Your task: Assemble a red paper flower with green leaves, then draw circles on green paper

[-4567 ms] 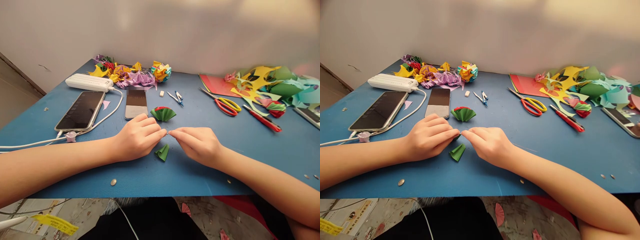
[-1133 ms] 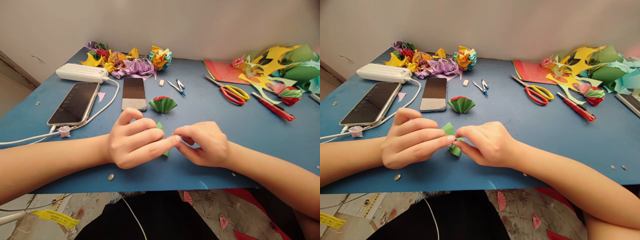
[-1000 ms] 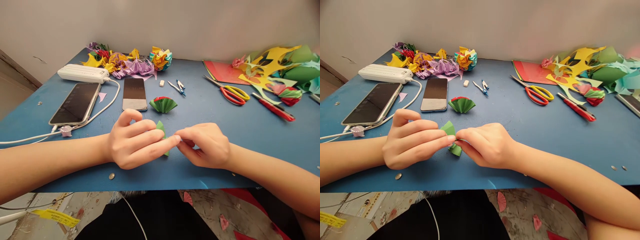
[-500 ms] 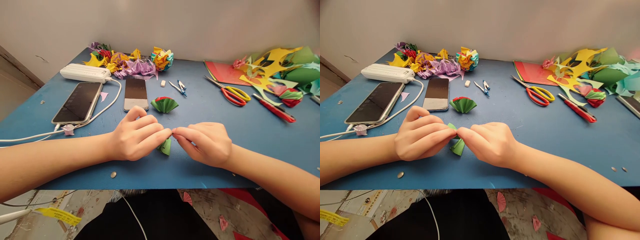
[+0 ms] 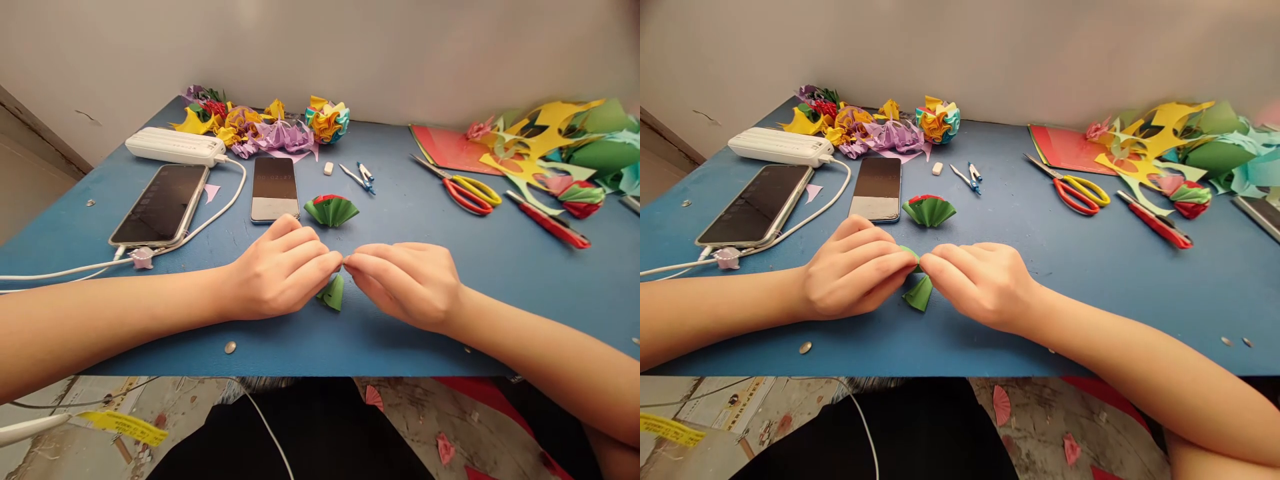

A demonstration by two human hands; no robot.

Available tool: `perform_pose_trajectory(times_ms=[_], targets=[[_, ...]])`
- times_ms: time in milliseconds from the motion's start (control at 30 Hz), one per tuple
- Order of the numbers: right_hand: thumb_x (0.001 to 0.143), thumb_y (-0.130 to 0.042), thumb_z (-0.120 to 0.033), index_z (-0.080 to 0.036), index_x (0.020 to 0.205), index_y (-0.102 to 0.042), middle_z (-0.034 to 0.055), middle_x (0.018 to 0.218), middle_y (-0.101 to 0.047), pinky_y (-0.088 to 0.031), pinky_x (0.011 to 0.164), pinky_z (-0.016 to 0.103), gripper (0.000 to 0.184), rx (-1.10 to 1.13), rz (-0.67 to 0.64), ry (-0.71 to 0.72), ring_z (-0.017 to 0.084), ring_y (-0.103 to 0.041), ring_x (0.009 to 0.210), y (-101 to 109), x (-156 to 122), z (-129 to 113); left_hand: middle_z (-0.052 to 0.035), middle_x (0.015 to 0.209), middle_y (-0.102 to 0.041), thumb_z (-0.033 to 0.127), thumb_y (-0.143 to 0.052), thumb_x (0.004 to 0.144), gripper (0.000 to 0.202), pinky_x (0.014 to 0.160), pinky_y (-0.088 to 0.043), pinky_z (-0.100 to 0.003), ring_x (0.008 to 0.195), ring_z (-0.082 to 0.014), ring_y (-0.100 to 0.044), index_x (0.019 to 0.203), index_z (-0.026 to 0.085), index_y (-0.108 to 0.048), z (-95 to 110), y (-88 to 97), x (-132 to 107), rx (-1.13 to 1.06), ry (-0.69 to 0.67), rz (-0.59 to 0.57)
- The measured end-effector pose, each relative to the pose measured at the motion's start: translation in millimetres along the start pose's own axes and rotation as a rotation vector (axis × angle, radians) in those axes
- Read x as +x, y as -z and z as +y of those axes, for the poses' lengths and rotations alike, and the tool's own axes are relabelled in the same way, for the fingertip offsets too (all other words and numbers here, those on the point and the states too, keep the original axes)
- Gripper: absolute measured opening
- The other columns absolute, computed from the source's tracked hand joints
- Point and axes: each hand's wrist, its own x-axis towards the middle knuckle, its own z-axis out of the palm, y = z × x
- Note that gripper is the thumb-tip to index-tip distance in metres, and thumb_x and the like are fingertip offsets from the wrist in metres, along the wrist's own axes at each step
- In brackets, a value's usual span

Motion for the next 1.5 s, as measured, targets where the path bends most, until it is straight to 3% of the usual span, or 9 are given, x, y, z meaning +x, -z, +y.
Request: perform_pose_trajectory(times_ms=[167, 267, 433, 533, 833, 1167, 1333, 1500], targets=[[0.079, -0.062, -0.013, -0.009, 0.098, -0.059, 0.0095, 0.091, -0.070, -0.047, 0.058, 0.027, 0.019, -0.134, 0.012, 0.098, 0.015, -0.064, 0.070, 6.2, 3.6, -6.4, -0.0036, 0.072, -0.065, 0.016, -0.058, 0.083, 0.013, 0.061, -0.041, -0.029, 0.065, -0.0142, -0.057, 0.094, 0.011, -0.053, 1.7, 0.3, 0.2, 0.017, -0.008, -0.009], [0.081, -0.059, -0.010, -0.009, 0.097, -0.060, 0.0114, 0.090, -0.071, -0.049, 0.060, 0.029, 0.016, -0.162, 0.025, 0.075, 0.018, -0.066, 0.075, 7.8, 4.8, -13.1, -0.0033, 0.073, -0.065, 0.017, -0.056, 0.084, 0.012, 0.061, -0.042, -0.029, 0.065, -0.0144, -0.057, 0.094, 0.011, -0.054, 3.6, 0.4, 0.6, 0.031, -0.016, -0.013], [0.076, -0.065, -0.007, -0.013, 0.094, -0.062, 0.0075, 0.089, -0.072, -0.052, 0.065, 0.028, 0.020, -0.075, 0.064, -0.078, 0.017, -0.067, 0.079, 10.9, 4.3, -18.8, -0.0030, 0.072, -0.065, 0.017, -0.058, 0.083, 0.010, 0.062, -0.042, -0.029, 0.065, -0.0150, -0.058, 0.090, 0.011, -0.055, 6.4, 1.0, 2.9, 0.061, 0.034, -0.043], [0.074, -0.066, -0.005, -0.015, 0.091, -0.062, 0.0051, 0.084, -0.072, -0.052, 0.065, 0.027, 0.020, -0.049, 0.066, -0.122, 0.015, -0.067, 0.075, 13.6, 3.7, -18.1, -0.0020, 0.069, -0.065, 0.018, -0.060, 0.083, 0.009, 0.060, -0.041, -0.029, 0.063, -0.0147, -0.058, 0.088, 0.011, -0.056, 6.4, 2.0, 3.7, 0.109, -0.015, -0.044], [0.075, -0.066, -0.008, -0.011, 0.092, -0.061, 0.0056, 0.085, -0.071, -0.052, 0.066, 0.028, 0.019, -0.082, 0.056, -0.047, 0.015, -0.066, 0.074, 7.0, -0.4, -13.8, -0.0022, 0.068, -0.065, 0.016, -0.052, 0.087, 0.011, 0.057, -0.038, -0.029, 0.063, -0.0142, -0.059, 0.091, 0.009, -0.059, 4.4, 3.9, 5.5, 0.188, -0.150, 0.002], [0.082, -0.059, -0.011, -0.012, 0.090, -0.059, 0.0052, 0.081, -0.070, -0.046, 0.061, 0.028, 0.008, -0.117, -0.036, -0.034, 0.013, -0.063, 0.069, 5.7, 2.3, -16.4, -0.0024, 0.067, -0.064, 0.015, -0.051, 0.087, 0.011, 0.059, -0.040, -0.030, 0.065, -0.0148, -0.060, 0.095, 0.010, -0.058, 1.9, 0.5, 3.1, 0.113, -0.104, -0.056], [0.084, -0.057, -0.013, -0.015, 0.082, -0.060, 0.0016, 0.072, -0.068, -0.041, 0.059, 0.027, 0.004, -0.096, -0.078, -0.113, 0.011, -0.060, 0.064, 3.9, 3.4, -16.0, -0.0031, 0.067, -0.064, 0.015, -0.049, 0.088, 0.011, 0.059, -0.039, -0.030, 0.066, -0.0154, -0.059, 0.094, 0.010, -0.057, 2.0, 0.5, 2.6, 0.093, -0.114, -0.048], [0.083, -0.059, -0.015, -0.017, 0.075, -0.060, -0.0006, 0.070, -0.067, -0.038, 0.058, 0.027, 0.008, -0.058, -0.038, -0.200, 0.010, -0.057, 0.059, -0.3, 2.2, -14.9, -0.0024, 0.064, -0.061, 0.016, -0.053, 0.086, 0.010, 0.056, -0.037, -0.030, 0.062, -0.0152, -0.056, 0.092, 0.009, -0.057, 3.1, 0.9, 2.0, 0.112, -0.115, -0.043]])
